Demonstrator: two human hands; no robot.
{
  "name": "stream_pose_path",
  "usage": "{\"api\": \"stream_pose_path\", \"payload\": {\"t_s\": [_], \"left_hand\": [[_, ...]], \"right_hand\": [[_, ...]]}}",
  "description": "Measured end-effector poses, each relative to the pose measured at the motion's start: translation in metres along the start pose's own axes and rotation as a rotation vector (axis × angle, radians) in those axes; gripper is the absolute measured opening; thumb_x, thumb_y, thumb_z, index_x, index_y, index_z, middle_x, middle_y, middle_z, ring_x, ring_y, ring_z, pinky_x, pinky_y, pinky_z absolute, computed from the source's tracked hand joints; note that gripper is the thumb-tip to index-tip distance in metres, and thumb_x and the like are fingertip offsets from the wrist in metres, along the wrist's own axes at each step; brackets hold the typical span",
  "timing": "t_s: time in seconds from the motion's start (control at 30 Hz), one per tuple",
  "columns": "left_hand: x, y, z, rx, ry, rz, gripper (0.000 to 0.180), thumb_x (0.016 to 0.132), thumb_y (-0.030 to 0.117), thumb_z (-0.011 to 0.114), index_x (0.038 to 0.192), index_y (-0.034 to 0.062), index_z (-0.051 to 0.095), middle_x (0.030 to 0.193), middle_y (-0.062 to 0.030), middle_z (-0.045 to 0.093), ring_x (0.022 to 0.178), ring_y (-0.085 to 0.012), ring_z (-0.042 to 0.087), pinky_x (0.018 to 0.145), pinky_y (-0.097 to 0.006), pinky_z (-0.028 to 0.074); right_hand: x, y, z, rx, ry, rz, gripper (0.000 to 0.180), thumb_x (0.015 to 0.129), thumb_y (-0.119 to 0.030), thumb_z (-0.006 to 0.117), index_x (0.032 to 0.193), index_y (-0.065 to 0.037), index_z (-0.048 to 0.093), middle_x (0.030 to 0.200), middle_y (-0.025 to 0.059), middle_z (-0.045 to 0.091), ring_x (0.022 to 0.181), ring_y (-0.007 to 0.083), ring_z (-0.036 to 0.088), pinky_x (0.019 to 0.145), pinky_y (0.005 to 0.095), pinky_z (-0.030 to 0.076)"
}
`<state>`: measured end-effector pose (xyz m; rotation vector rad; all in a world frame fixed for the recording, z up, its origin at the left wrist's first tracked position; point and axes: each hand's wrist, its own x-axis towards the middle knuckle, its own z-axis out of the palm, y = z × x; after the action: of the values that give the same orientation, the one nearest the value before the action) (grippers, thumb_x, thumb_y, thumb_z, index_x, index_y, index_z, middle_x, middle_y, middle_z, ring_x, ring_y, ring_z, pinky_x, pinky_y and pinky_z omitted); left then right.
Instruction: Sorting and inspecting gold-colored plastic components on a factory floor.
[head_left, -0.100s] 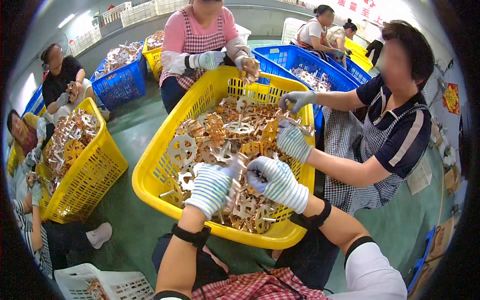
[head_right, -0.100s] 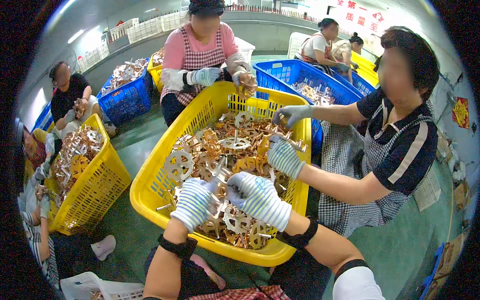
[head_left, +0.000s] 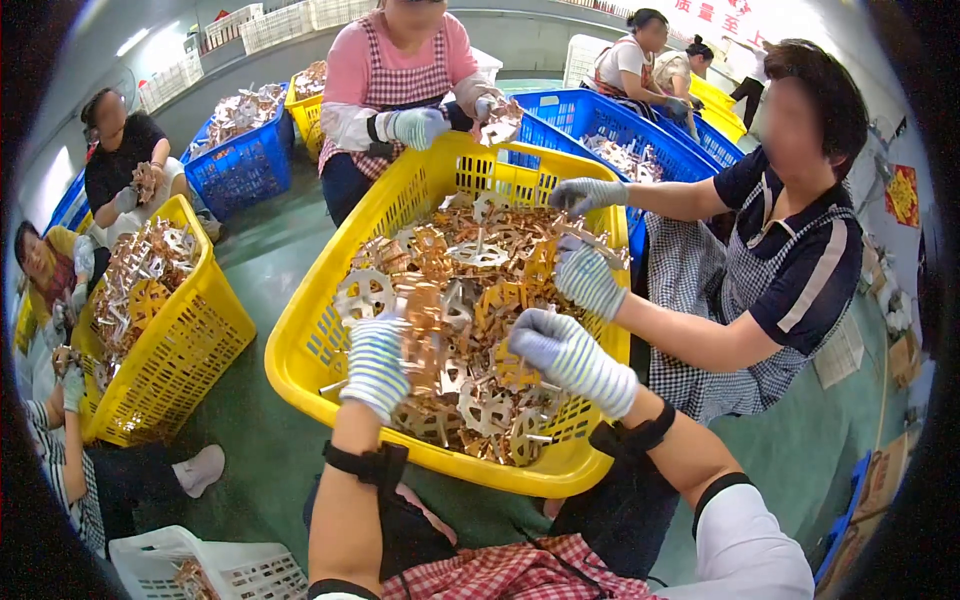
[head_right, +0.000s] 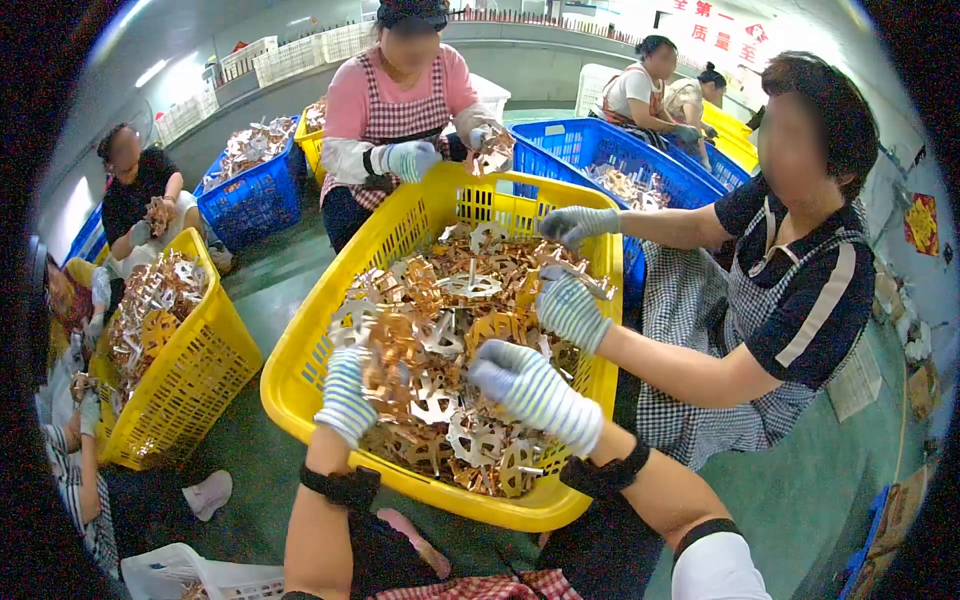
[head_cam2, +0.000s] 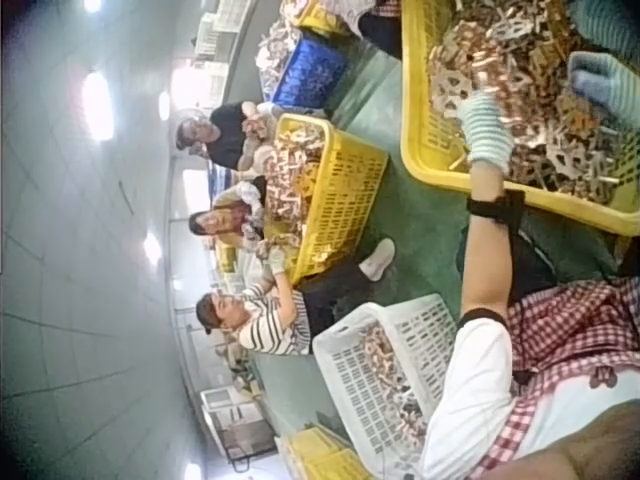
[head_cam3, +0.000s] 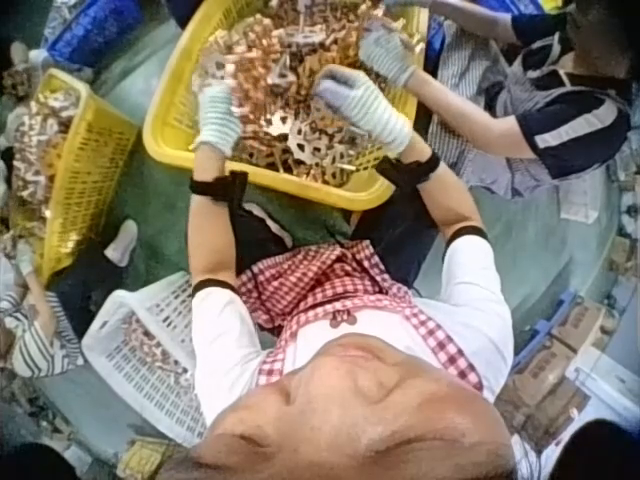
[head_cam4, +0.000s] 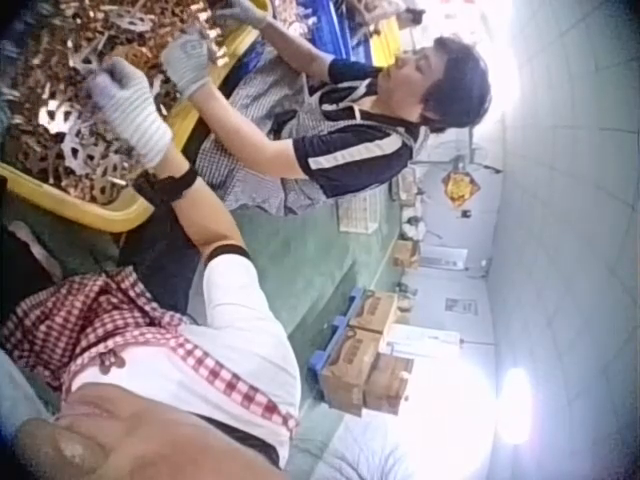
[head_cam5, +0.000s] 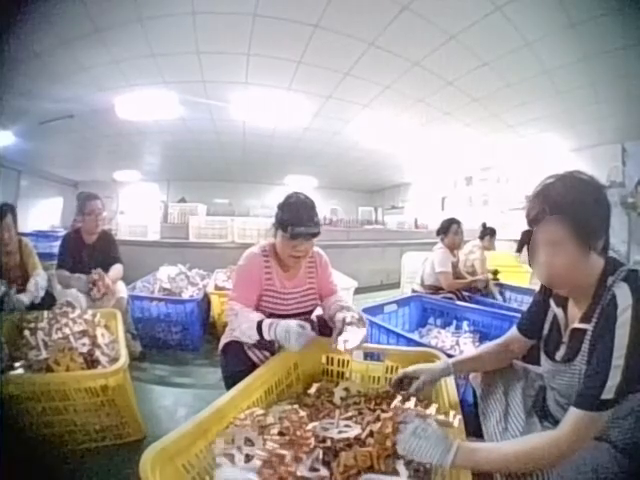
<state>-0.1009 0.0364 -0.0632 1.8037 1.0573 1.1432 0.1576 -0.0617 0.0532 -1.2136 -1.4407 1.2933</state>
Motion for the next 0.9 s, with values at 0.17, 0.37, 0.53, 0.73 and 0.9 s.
{"api": "stream_pose_path", "payload": {"t_s": [0.17,0.37,0.53,0.73,0.9], "left_hand": [[-0.004,-0.055,0.014,0.212,-0.12,0.002,0.03,0.093,0.033,0.044,0.116,0.0154,0.051,0.102,-0.0052,0.058,0.081,-0.0205,0.057,0.068,-0.036,0.052],[-0.016,0.086,0.037,0.875,-0.128,0.471,0.029,0.081,0.016,0.053,0.108,0.0055,0.053,0.084,-0.0116,0.057,0.075,-0.0288,0.054,0.068,-0.039,0.044],[-0.011,0.126,0.043,0.816,-0.122,0.644,0.066,0.07,0.012,0.058,0.134,0.0068,0.038,0.069,-0.0071,0.058,0.065,-0.0247,0.058,0.061,-0.037,0.044],[-0.008,0.126,0.039,0.813,-0.159,0.652,0.074,0.07,0.018,0.064,0.137,0.0105,0.034,0.068,-0.0072,0.057,0.065,-0.0245,0.058,0.06,-0.037,0.043],[-0.011,0.116,0.039,0.879,-0.153,0.607,0.081,0.065,0.017,0.067,0.138,0.0117,0.032,0.071,-0.0077,0.057,0.068,-0.0261,0.058,0.064,-0.038,0.043]], "right_hand": [[0.005,0.002,-0.013,0.215,-0.037,0.177,0.022,0.093,-0.027,0.048,0.094,-0.007,0.056,0.071,-0.0012,0.055,0.05,0.0044,0.046,0.044,0.0188,0.039],[0.012,0.006,-0.014,0.259,0.032,0.216,0.03,0.092,-0.038,0.05,0.092,-0.009,0.058,0.063,-0.0036,0.052,0.044,0.0033,0.042,0.039,0.0181,0.034],[0.01,0.01,-0.008,0.279,0.051,0.308,0.026,0.091,-0.037,0.054,0.086,-0.011,0.059,0.057,-0.0036,0.051,0.039,0.0039,0.038,0.035,0.0179,0.029],[0.02,0.033,-0.008,0.027,0.106,-0.076,0.019,0.089,-0.026,0.057,0.083,-0.008,0.058,0.058,-0.0029,0.052,0.041,0.0034,0.041,0.037,0.0203,0.033],[0.01,0.005,-0.008,0.279,0.024,0.271,0.025,0.088,-0.032,0.056,0.076,-0.009,0.056,0.058,-0.0027,0.052,0.043,0.0056,0.043,0.038,0.0222,0.033]]}}
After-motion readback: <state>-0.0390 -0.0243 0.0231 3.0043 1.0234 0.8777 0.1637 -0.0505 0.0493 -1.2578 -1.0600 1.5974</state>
